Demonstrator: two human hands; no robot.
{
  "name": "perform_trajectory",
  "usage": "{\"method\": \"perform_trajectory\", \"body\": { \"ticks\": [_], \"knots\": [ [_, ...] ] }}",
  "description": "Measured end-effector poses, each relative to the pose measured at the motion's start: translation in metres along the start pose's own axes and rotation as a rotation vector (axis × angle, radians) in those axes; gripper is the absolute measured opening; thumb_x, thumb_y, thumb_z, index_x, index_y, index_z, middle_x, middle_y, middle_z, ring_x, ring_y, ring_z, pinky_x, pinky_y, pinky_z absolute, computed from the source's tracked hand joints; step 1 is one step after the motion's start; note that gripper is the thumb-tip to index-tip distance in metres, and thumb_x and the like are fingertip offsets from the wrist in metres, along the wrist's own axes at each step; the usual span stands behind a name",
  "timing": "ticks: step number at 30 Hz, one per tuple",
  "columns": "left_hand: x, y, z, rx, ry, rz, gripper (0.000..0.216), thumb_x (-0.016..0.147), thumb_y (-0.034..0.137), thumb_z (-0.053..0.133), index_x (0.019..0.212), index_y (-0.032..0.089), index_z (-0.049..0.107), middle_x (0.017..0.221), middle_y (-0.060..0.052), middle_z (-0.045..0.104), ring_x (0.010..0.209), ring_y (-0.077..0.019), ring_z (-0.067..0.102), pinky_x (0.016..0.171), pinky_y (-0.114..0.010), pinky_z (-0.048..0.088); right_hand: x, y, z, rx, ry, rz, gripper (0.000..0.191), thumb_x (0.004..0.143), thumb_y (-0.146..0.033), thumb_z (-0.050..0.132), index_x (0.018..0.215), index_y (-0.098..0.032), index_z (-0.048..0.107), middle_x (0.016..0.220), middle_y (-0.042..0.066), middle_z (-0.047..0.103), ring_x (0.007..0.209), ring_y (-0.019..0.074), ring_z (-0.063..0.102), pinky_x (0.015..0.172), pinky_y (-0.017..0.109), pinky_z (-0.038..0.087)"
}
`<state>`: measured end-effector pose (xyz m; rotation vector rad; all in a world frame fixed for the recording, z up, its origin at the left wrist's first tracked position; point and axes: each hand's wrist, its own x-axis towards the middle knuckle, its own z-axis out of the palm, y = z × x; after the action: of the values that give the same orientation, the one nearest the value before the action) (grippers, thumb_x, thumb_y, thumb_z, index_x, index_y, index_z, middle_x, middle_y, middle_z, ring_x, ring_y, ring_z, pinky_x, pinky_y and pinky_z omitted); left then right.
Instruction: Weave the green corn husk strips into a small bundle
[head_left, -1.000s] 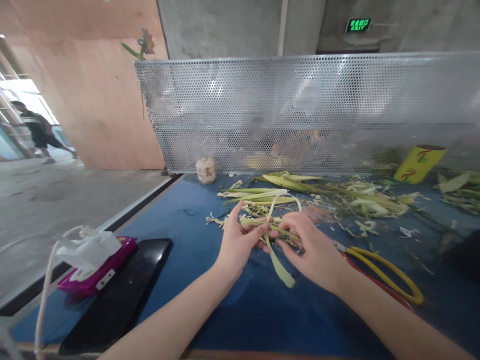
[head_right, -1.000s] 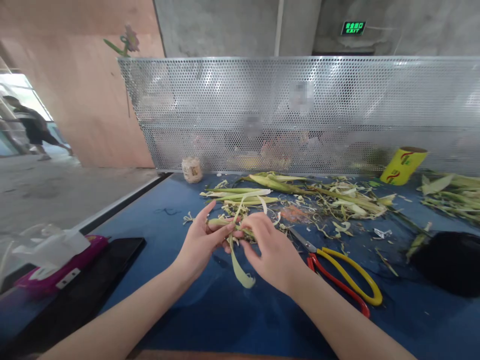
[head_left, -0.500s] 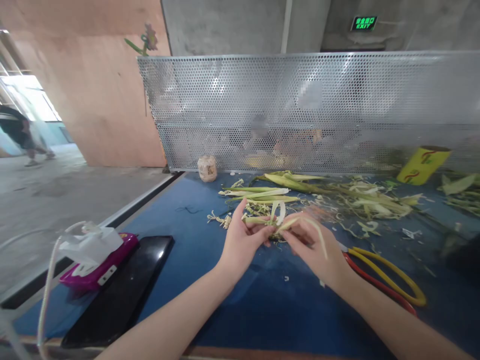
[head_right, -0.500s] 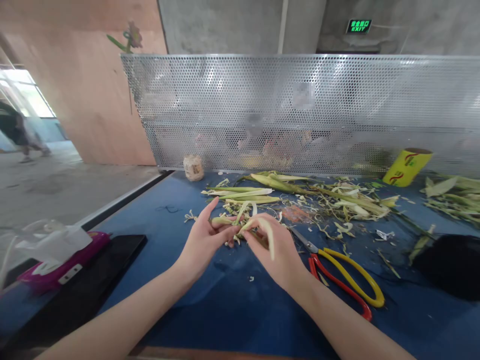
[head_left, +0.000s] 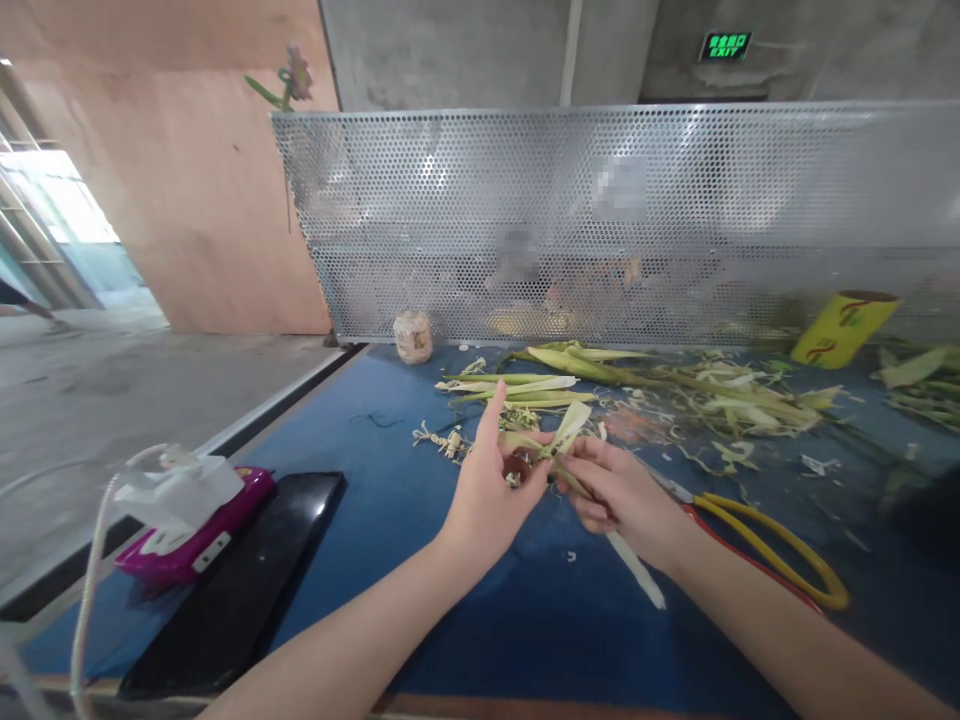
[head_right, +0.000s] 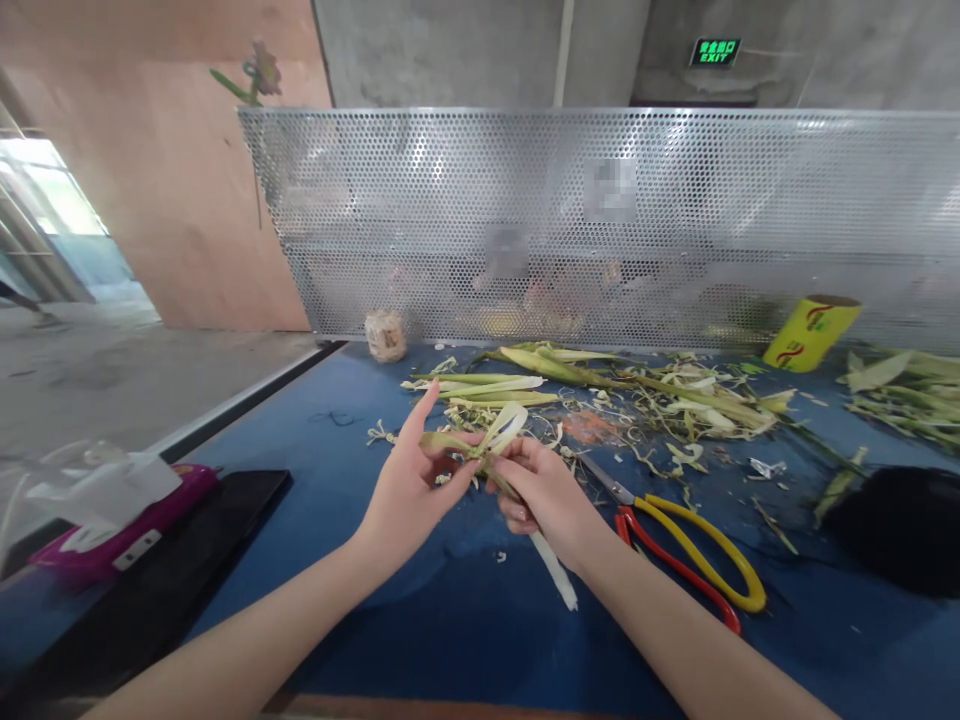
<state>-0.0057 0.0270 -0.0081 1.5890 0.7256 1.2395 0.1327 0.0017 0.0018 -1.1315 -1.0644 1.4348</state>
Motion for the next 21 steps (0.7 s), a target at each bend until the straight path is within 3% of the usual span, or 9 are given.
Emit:
{"method": "perform_trajectory", "body": {
  "ticks": [4,9,12,15,17,19,21],
  "knots": [
    [0.002,-0.001,-0.001,0.007,0.037,-0.031,0.088,0.071,0.016,0.063,0.139,0.026,0.008,0.091,-0.005,0.067,0.088,-0.0177,0.061,0.074,-0.031,0.049,0.001,0.001,-0.001,-0.103,-0.035,0.003,0.023,0.076,-0.038,0.054,0.073,-0.018,0.041,0.052,-0.007,0.051,0.029,-0.0003,0.030,0.029,0.012,0.020],
    [0.008,0.004,-0.006,-0.012,0.116,-0.073,0.092,0.068,0.015,0.065,0.139,0.025,0.007,0.085,-0.003,0.066,0.071,-0.0135,0.060,0.057,-0.024,0.048,-0.006,-0.002,-0.007,-0.555,-0.053,-0.187,0.015,0.085,-0.033,0.042,0.081,-0.019,0.047,0.059,-0.004,0.056,0.034,0.0073,0.052,0.030,0.017,0.034],
    [0.011,0.005,-0.010,-0.085,0.138,-0.125,0.097,0.065,0.014,0.067,0.139,0.021,0.006,0.080,-0.002,0.065,0.052,-0.0081,0.052,0.045,-0.020,0.043,-0.009,-0.005,-0.012,-0.698,-0.102,-0.315,0.022,0.086,-0.024,0.040,0.108,-0.024,0.045,0.069,-0.002,0.062,0.040,0.0089,0.056,0.036,0.020,0.043],
    [0.011,0.004,-0.011,-0.171,0.105,-0.167,0.098,0.062,0.010,0.067,0.139,0.016,0.005,0.075,-0.001,0.064,0.043,-0.0056,0.047,0.041,-0.020,0.042,-0.008,-0.004,-0.017,-0.931,-0.189,-0.547,0.042,0.083,-0.014,0.043,0.122,-0.029,0.042,0.094,0.002,0.065,0.068,0.0129,0.064,0.059,0.026,0.053],
    [0.011,0.002,-0.010,-0.201,0.090,-0.186,0.098,0.061,0.007,0.066,0.138,0.016,0.006,0.075,-0.001,0.065,0.042,-0.0059,0.048,0.041,-0.021,0.042,-0.006,-0.001,-0.019,-1.096,-0.183,-0.731,0.042,0.081,-0.010,0.045,0.118,-0.030,0.049,0.109,0.003,0.062,0.093,0.0158,0.061,0.079,0.031,0.050],
    [0.011,0.002,-0.008,-0.216,0.080,-0.192,0.102,0.060,0.006,0.067,0.138,0.016,0.003,0.075,-0.001,0.065,0.043,-0.0070,0.050,0.041,-0.022,0.043,-0.005,0.002,-0.020,-1.181,-0.107,-0.869,0.034,0.082,-0.011,0.046,0.111,-0.027,0.056,0.106,0.004,0.064,0.097,0.0162,0.059,0.082,0.030,0.049],
    [0.011,0.003,-0.006,-0.217,0.070,-0.188,0.105,0.059,0.008,0.069,0.138,0.016,0.000,0.075,-0.001,0.065,0.047,-0.0084,0.051,0.041,-0.022,0.044,-0.005,0.004,-0.020,-1.206,-0.009,-0.969,0.025,0.084,-0.014,0.046,0.100,-0.024,0.062,0.092,0.004,0.066,0.085,0.0149,0.062,0.075,0.026,0.050]
  ]
}}
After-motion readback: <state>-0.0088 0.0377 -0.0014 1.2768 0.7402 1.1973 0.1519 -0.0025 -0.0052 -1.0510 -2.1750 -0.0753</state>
